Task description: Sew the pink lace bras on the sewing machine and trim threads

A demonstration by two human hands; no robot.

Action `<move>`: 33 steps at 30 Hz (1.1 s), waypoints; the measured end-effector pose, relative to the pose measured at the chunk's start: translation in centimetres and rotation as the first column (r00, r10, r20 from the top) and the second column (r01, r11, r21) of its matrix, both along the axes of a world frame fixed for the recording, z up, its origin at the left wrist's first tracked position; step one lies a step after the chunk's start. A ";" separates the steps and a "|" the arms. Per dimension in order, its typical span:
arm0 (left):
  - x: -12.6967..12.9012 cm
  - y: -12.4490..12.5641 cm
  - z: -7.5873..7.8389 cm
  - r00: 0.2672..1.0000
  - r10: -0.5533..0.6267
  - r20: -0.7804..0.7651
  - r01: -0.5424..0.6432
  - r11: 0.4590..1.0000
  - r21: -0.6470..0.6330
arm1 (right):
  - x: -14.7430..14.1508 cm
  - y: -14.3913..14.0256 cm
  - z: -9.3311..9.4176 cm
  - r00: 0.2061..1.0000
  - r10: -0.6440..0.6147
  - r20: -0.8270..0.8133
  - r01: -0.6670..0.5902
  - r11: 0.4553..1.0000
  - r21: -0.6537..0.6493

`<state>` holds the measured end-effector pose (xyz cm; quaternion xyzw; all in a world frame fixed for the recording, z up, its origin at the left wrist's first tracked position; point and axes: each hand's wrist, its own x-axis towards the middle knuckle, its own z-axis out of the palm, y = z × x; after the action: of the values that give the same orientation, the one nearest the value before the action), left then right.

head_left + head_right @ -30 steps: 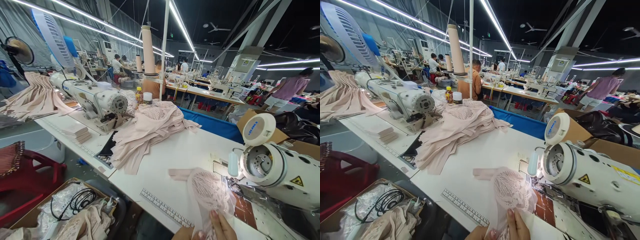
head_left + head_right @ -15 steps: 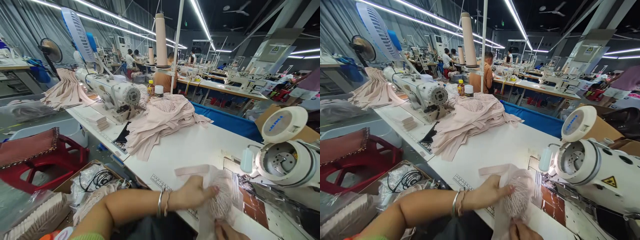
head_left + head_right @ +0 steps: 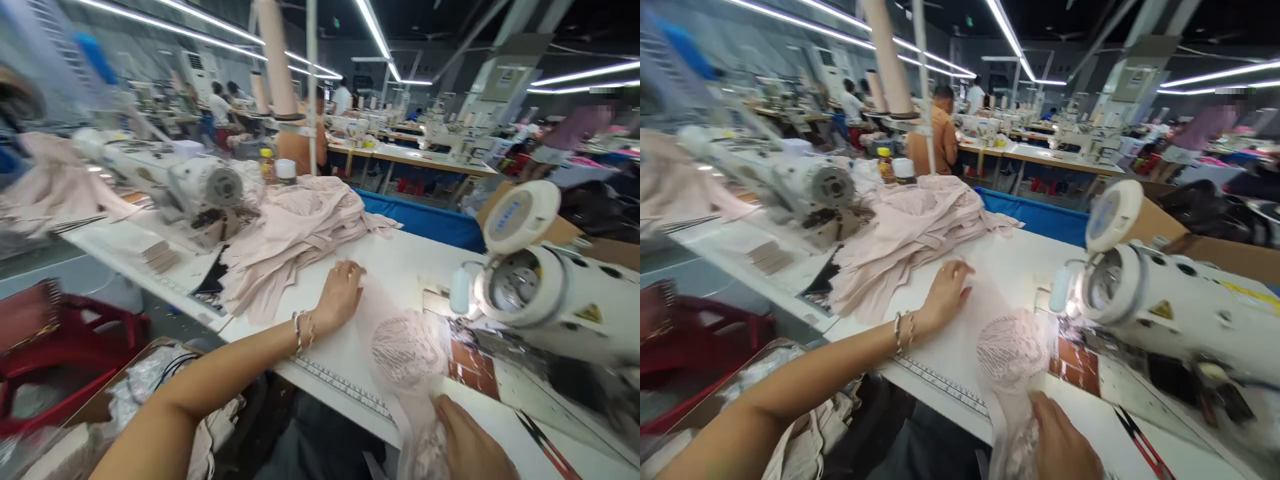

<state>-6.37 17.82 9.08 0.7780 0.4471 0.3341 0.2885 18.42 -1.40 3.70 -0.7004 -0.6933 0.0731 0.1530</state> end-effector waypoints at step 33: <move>12.2 -3.7 -4.4 0.647 -0.649 -0.400 0.759 0.500 0.416 | 4.6 8.2 3.6 0.962 -0.252 -0.106 0.260 0.963 0.067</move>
<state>5.81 14.14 4.70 0.9675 -0.0016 0.2232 0.1187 23.02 6.80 7.29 -0.7731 -0.5910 0.0585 0.2226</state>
